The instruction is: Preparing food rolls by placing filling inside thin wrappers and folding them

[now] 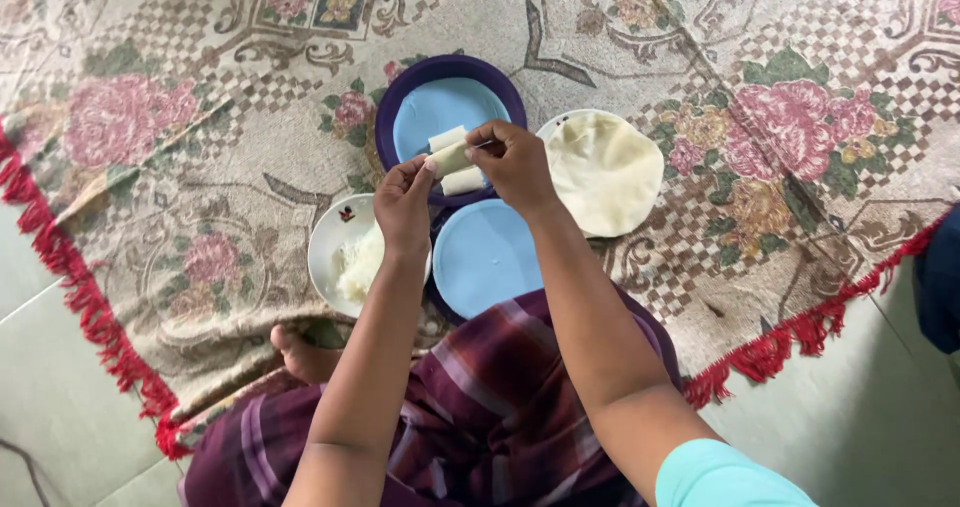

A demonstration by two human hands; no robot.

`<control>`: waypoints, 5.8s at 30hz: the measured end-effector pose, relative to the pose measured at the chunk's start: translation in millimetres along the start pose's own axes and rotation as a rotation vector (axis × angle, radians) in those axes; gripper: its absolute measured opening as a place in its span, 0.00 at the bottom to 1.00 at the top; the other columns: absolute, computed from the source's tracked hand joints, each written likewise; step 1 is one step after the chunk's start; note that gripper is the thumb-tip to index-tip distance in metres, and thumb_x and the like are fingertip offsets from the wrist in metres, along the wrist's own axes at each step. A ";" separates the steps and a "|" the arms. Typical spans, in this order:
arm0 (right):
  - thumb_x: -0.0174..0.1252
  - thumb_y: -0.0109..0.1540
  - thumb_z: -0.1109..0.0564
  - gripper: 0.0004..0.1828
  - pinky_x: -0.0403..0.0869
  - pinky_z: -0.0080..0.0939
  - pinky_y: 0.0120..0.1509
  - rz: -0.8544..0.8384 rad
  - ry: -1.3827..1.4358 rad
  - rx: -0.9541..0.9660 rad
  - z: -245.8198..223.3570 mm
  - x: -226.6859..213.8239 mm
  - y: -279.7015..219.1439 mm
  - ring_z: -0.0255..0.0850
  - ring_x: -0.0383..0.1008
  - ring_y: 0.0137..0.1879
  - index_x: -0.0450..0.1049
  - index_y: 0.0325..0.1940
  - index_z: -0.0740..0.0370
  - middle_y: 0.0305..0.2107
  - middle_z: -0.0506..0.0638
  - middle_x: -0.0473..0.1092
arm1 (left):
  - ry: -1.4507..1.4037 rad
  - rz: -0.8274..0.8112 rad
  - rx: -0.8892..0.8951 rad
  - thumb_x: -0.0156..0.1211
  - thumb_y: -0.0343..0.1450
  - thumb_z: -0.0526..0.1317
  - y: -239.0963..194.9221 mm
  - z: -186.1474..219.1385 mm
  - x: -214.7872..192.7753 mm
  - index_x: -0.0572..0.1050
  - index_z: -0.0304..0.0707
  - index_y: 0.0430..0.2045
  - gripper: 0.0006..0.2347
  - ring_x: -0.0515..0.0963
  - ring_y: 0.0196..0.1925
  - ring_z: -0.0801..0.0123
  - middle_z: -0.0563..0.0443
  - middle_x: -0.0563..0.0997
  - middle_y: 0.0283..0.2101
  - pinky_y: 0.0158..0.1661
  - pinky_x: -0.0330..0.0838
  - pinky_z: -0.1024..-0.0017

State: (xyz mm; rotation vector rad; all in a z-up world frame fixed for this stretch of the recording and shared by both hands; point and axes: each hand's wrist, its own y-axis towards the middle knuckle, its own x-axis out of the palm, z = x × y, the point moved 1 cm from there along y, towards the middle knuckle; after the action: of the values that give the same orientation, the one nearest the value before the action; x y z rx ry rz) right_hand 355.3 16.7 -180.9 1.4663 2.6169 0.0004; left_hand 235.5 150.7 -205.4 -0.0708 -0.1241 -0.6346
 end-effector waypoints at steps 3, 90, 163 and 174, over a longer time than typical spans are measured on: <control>0.64 0.62 0.62 0.08 0.81 0.43 0.44 -0.006 0.016 0.011 6.3 4.5 4.1 0.45 0.83 0.45 0.82 0.45 0.60 0.39 0.57 0.79 | 0.065 -0.039 0.014 0.68 0.73 0.33 19.3 -9.8 -2.4 0.79 0.21 0.43 0.11 0.85 0.44 0.59 0.31 0.83 0.38 0.46 0.82 0.61; 0.43 0.71 0.36 0.40 0.53 0.69 0.79 -0.354 -0.568 0.202 91.8 44.5 45.7 0.65 0.42 0.80 0.45 0.83 0.51 0.77 0.57 0.44 | 0.324 -0.443 -0.253 0.47 0.72 0.32 56.5 -6.6 7.6 0.41 0.32 0.74 0.34 0.28 0.75 0.22 0.29 0.32 0.76 0.68 0.40 0.23; 0.64 0.64 0.45 0.30 0.79 0.45 0.60 -0.213 -0.411 0.036 -2.0 75.6 -188.8 0.49 0.77 0.58 0.68 0.70 0.49 0.53 0.54 0.74 | 1.155 -0.660 0.047 0.64 0.65 0.54 -56.9 33.2 -249.6 0.65 0.39 0.68 0.35 0.73 0.64 0.40 0.33 0.72 0.63 0.61 0.70 0.50; 0.61 0.67 0.52 0.33 0.69 0.61 0.73 -0.215 -0.209 0.210 13.4 122.8 -169.9 0.60 0.62 0.72 0.61 0.75 0.56 0.66 0.64 0.63 | 1.049 -0.682 0.046 0.65 0.65 0.50 -52.5 27.7 -257.1 0.67 0.30 0.64 0.33 0.75 0.61 0.36 0.25 0.77 0.56 0.61 0.69 0.47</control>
State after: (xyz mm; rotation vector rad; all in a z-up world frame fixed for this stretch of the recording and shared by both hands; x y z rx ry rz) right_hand 149.6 30.8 -221.1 1.1582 2.6472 -0.4375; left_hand -3.5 262.2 -211.8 0.3667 0.8868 -1.2718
